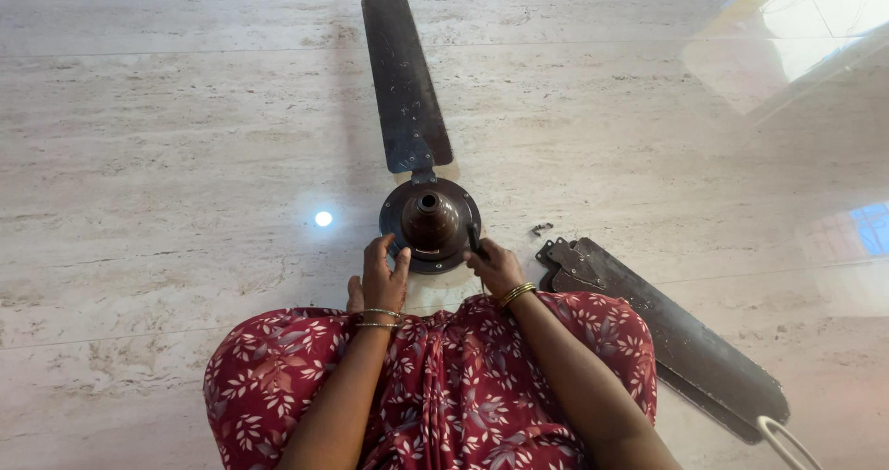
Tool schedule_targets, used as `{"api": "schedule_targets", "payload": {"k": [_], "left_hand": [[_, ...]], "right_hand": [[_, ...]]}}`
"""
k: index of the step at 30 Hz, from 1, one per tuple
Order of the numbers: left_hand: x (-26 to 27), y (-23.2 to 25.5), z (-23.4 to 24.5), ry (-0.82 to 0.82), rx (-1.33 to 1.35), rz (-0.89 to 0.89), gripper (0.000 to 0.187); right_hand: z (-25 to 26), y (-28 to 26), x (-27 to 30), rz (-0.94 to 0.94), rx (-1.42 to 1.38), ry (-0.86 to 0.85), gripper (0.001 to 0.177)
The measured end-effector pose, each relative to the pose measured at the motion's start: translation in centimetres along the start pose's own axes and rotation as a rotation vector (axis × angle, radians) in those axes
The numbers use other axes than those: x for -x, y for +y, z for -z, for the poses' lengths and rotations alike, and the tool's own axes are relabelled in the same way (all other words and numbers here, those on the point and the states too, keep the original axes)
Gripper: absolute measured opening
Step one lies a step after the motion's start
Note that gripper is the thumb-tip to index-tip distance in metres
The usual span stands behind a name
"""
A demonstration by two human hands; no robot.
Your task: The person sits on the floor and uses a screwdriver to remove screws from the central hub of a ceiling fan. They detach the fan blades one by one and place them on the floor next to them.
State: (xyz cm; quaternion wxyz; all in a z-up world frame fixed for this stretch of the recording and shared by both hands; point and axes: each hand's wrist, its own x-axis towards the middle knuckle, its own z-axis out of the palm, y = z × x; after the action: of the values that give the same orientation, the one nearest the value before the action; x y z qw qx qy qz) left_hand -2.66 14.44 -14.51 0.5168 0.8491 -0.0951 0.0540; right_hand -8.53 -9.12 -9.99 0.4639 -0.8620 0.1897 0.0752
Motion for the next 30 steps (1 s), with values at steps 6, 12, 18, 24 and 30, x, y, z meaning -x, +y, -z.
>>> {"api": "schedule_targets", "payload": {"k": [6,12,18,24,30], "left_hand": [[-1.2,-7.3,-2.7,-0.048,-0.032,0.226,0.071],[-2.0,-6.8,-2.9,-0.164,0.025,0.453,0.063],[-1.7,-4.7,-2.7,-0.201,0.016,0.406,0.07],[-2.6,-4.5,-2.5,-0.258,-0.21,0.51,0.085],[-5.1,-6.5,-2.3,-0.28,-0.244,0.574,0.081]], "right_hand": [[-0.6,3.4,-3.0,-0.115,-0.302,0.183,0.043],[-1.6,7.2,-6.8,-0.133,-0.456,0.17,0.046],[-2.5,9.0,-9.8,-0.101,-0.776,0.059,0.057],[-2.6,8.8,-10.5,-0.105,-0.813,0.023,0.047],[-1.7,8.8,-8.2,-0.149,-0.771,-0.004,0.039]]}}
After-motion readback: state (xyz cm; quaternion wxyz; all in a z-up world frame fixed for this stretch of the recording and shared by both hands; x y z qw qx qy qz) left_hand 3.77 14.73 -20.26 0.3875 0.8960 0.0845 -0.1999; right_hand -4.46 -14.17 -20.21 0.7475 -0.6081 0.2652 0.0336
